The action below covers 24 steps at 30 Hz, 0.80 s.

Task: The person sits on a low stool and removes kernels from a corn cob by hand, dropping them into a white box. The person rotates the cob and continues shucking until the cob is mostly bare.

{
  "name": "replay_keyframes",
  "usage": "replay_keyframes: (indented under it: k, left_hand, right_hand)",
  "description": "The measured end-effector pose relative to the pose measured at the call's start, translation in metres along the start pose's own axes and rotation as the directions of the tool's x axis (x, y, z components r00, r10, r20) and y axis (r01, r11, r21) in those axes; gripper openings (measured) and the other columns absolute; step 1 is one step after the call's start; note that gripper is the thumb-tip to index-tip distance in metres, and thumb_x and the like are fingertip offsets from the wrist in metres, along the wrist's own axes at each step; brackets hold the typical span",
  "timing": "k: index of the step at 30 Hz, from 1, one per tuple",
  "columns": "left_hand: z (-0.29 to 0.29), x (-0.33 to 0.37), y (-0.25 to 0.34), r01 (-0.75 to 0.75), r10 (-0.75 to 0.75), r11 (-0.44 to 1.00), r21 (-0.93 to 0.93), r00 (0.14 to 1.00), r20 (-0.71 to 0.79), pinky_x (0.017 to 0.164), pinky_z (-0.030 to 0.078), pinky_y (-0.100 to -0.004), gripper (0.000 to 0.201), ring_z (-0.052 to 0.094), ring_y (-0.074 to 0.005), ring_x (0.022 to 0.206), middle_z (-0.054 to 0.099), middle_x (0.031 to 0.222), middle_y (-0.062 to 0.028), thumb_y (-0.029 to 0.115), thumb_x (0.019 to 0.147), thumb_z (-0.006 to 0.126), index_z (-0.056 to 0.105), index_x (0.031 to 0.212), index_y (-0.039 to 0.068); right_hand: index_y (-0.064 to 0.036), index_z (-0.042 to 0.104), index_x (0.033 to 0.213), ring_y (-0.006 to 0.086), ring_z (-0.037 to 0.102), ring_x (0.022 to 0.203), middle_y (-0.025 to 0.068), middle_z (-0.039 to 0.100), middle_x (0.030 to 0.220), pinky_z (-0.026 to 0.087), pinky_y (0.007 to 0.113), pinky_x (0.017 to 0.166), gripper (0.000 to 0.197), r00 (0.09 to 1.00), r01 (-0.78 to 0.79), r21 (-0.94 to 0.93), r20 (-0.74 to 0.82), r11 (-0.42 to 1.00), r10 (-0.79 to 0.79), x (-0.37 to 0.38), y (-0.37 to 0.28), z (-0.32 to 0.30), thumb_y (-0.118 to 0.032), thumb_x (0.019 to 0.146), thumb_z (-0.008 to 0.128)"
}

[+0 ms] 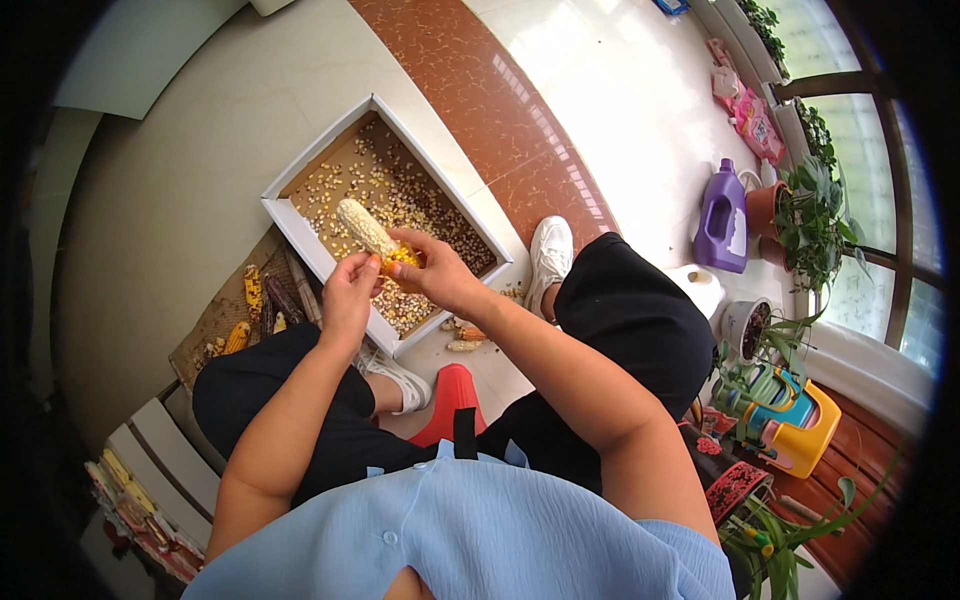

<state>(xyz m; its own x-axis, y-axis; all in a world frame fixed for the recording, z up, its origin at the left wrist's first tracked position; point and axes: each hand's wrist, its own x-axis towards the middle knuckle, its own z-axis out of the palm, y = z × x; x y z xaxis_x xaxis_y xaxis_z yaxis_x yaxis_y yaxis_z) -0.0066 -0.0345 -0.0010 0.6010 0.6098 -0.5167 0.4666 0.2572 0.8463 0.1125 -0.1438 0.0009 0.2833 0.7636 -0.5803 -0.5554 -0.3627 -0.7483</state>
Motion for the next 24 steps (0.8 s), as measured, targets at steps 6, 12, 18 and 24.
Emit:
replay_keyframes:
  k: [6,12,18,24]
  left_hand:
    - [-0.006,0.006,0.011,-0.019,0.017,0.995,0.098,1.0,0.022,0.055,0.043,-0.018,0.016,0.052,-0.0053,0.06,0.06,0.071,-0.0011,0.012,0.084,0.064,0.064,0.09,-0.003]
    - [-0.007,0.002,0.015,-0.123,0.12,0.957,0.264,0.992,0.029,0.054,0.046,-0.0219,0.012,0.056,-0.0075,0.057,0.063,0.068,-0.0029,0.008,0.081,0.066,0.067,0.084,-0.003]
    - [-0.005,-0.004,0.025,-0.289,0.278,0.873,0.393,0.957,0.085,0.057,0.048,-0.025,0.01,0.059,-0.011,0.058,0.065,0.07,-0.0082,0.007,0.078,0.067,0.068,0.084,-0.001]
    - [-0.002,-0.006,0.019,-0.487,0.487,0.703,0.517,0.861,0.148,0.055,0.049,-0.0281,0.006,0.06,-0.0177,0.055,0.062,0.069,-0.0104,0.006,0.076,0.066,0.064,0.078,0.0]
  right_hand:
    - [-0.0075,0.05,0.126,0.0147,0.055,0.088,0.0089,0.056,0.108,0.047,0.026,0.076,0.046,0.935,0.321,-0.206,-0.088,0.924,-0.344,0.006,0.018,-0.003,-0.004,0.082,0.064]
    - [-0.0078,0.051,0.124,0.0193,0.056,0.087,0.0113,0.054,0.108,0.046,0.029,0.076,0.047,0.913,0.329,-0.484,-0.056,0.81,-0.404,-0.009,0.004,0.002,-0.005,0.079,0.067]
    - [-0.007,0.05,0.125,0.0158,0.053,0.083,0.0093,0.055,0.103,0.046,0.028,0.073,0.048,0.923,0.289,-0.505,-0.079,0.813,-0.377,-0.014,0.002,0.001,-0.007,0.081,0.067]
    - [-0.0045,0.054,0.12,0.0277,0.059,0.091,0.0171,0.057,0.106,0.048,0.033,0.078,0.045,0.92,0.29,-0.544,-0.068,0.787,-0.387,-0.015,-0.001,0.0,-0.011,0.077,0.069]
